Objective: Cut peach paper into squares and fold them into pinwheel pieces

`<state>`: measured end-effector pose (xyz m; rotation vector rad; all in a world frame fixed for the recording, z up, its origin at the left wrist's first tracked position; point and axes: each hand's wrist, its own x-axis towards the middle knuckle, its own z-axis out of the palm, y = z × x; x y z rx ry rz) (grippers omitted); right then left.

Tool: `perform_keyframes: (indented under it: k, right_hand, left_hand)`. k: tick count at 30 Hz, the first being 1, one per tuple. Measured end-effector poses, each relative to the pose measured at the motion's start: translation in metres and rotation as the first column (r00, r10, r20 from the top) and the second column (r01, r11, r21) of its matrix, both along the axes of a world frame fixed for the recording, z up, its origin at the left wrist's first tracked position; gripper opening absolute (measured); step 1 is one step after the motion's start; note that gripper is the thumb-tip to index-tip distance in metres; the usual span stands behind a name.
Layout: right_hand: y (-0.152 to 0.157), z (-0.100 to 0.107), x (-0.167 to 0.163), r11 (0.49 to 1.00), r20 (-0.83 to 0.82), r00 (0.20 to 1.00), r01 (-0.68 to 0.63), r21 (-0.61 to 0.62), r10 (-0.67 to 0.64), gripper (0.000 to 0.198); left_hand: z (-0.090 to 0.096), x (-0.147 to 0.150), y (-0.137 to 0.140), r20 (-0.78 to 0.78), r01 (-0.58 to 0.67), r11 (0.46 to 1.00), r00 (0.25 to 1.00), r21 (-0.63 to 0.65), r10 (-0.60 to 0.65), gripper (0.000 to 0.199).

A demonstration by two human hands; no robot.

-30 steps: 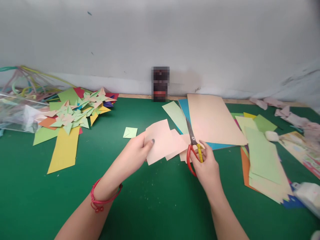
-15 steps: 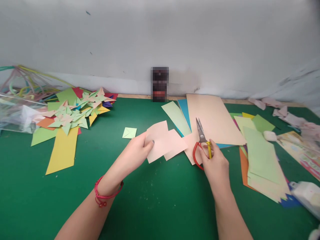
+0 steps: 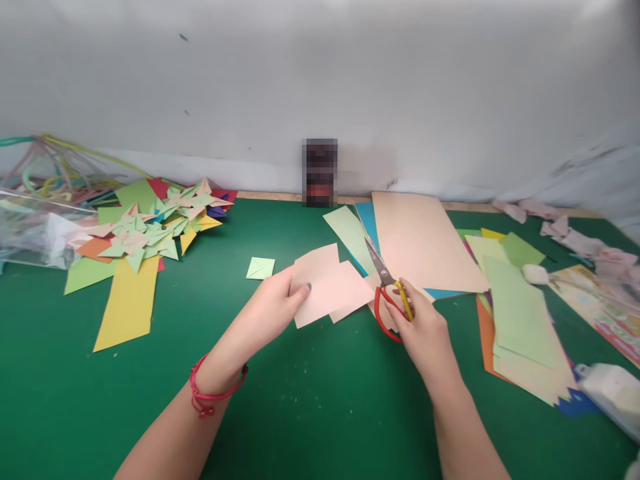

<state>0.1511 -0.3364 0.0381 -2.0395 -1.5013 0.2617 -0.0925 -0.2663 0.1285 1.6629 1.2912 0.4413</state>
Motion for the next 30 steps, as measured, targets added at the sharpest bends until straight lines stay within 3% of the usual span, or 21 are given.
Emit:
perform_keyframes:
  k: [4, 8, 14, 17, 26, 30]
  right_hand:
    - [0.012, 0.01, 0.021, 0.986, 0.097, 0.984, -0.157, 0.053, 0.151, 0.044]
    - [0.034, 0.015, 0.05, 0.973, 0.185, 0.959, -0.226, 0.051, 0.214, 0.045]
    - [0.077, 0.003, 0.082, 0.951, 0.156, 0.939, -0.301, -0.065, 0.308, 0.041]
    - [0.095, -0.005, 0.093, 0.93, 0.142, 0.919, -0.366, -0.039, 0.367, 0.041]
    - [0.106, -0.003, 0.095, 0.883, 0.162, 0.871, -0.47, -0.007, 0.465, 0.036]
    - [0.095, 0.006, 0.074, 0.924, 0.141, 0.93, -0.359, 0.133, 0.341, 0.029]
  left_hand:
    - [0.0, 0.002, -0.002, 0.016, 0.01, 1.0, 1.0, -0.001, -0.01, 0.025]
    - [-0.001, 0.005, -0.006, 0.042, 0.039, 0.999, 0.998, -0.029, -0.038, 0.025]
    - [-0.002, 0.005, -0.007, 0.032, 0.026, 1.0, 0.999, -0.013, -0.026, 0.027]
    - [-0.005, 0.006, -0.007, 0.023, 0.027, 1.0, 0.999, -0.012, -0.026, 0.027]
    - [-0.02, 0.011, -0.008, 0.093, 0.041, 0.998, 0.995, -0.041, -0.037, 0.027]
    - [-0.039, 0.015, -0.005, 0.189, 0.026, 0.999, 0.982, -0.042, -0.018, 0.031]
